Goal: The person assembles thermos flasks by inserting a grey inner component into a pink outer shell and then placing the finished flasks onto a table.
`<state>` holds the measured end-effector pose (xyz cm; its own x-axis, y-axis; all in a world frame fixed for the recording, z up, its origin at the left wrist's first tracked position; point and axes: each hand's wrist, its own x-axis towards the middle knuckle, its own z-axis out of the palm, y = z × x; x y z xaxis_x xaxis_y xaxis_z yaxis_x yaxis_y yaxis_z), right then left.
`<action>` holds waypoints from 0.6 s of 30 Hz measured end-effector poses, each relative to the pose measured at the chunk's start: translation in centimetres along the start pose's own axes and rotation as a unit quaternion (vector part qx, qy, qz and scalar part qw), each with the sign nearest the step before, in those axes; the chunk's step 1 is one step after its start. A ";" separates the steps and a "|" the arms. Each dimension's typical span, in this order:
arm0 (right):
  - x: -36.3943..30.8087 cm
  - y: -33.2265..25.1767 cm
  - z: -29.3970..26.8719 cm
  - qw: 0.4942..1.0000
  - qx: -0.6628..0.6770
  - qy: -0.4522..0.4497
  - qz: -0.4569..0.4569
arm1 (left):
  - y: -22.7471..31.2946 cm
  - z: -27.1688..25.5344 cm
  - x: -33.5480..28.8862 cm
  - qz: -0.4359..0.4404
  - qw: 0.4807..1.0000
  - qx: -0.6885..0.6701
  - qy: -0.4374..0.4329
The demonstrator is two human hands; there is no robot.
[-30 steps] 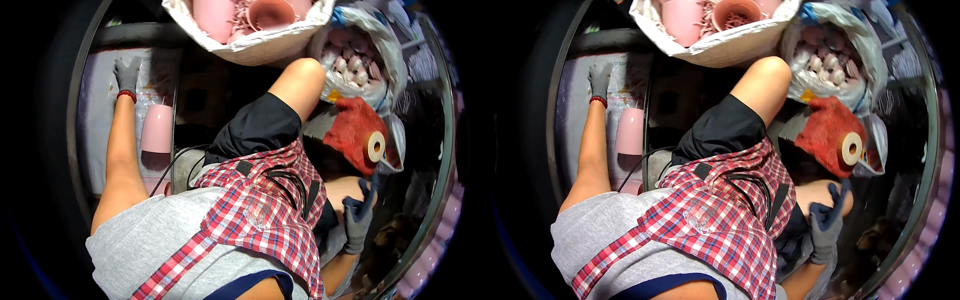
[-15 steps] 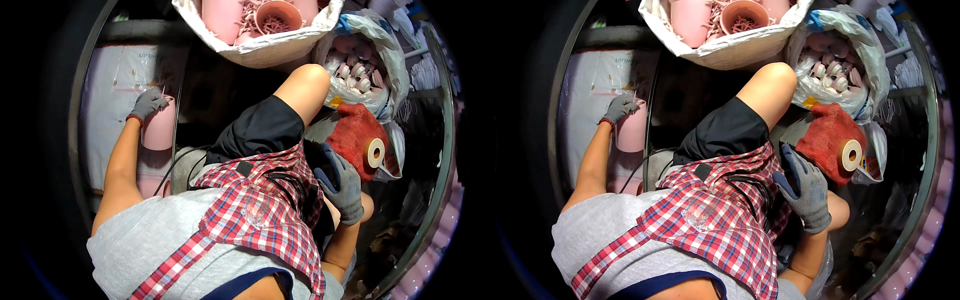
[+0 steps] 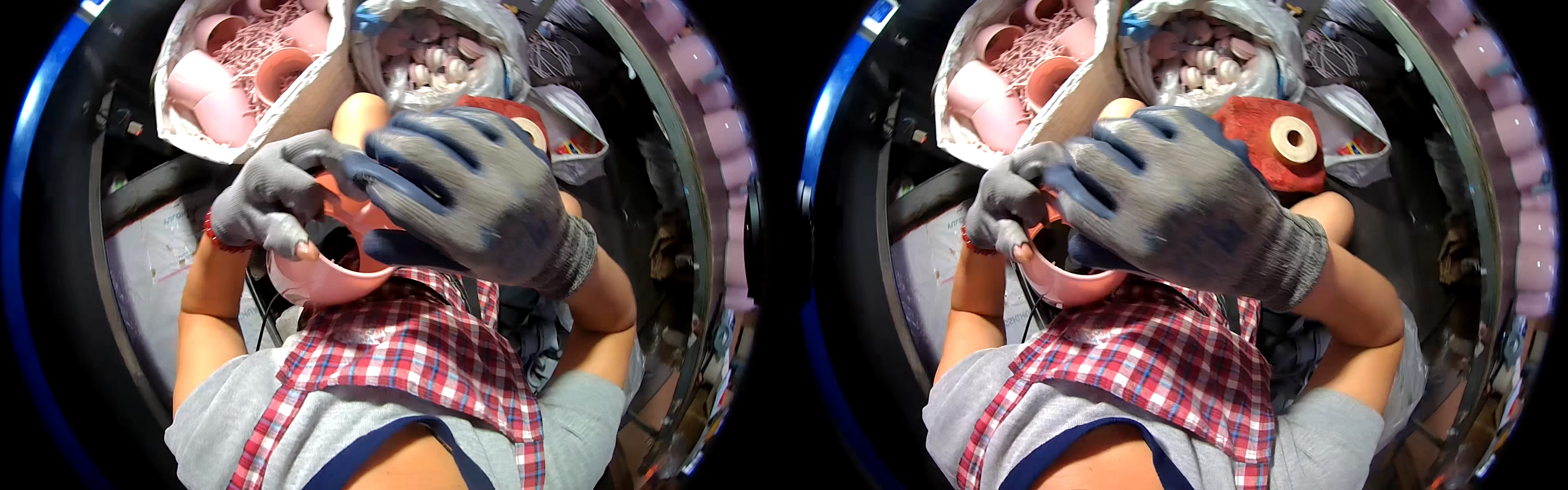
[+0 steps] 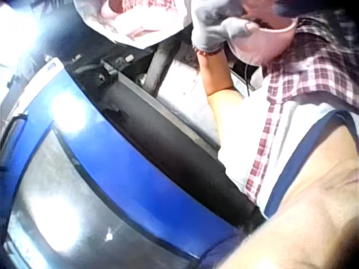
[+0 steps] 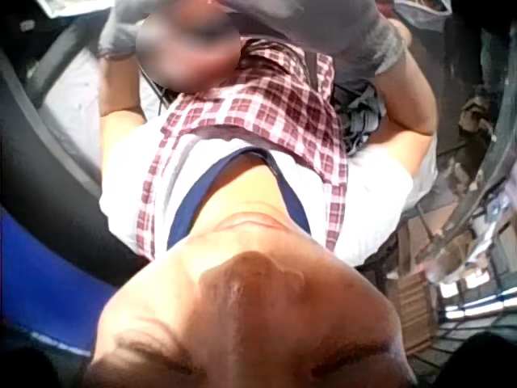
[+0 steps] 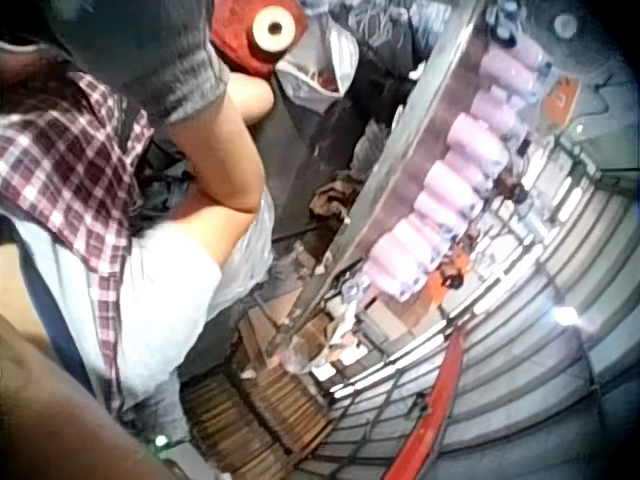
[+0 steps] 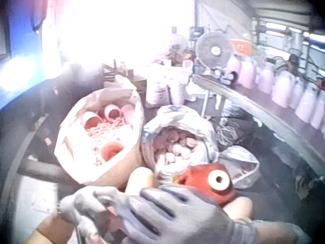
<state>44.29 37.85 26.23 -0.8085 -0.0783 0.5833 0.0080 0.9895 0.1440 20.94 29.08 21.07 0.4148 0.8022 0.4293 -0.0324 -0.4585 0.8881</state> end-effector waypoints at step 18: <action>-9.2 3.8 -2.3 0.865 0.399 0.032 0.303 | -3.2 2.1 -1.7 0.057 0.991 -0.080 0.092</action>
<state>53.12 42.05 23.29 -0.7641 0.5023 0.4048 -0.0110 0.6173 -0.7866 22.24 28.37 17.15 0.2278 0.8120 0.5374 -0.2191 -0.4950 0.8408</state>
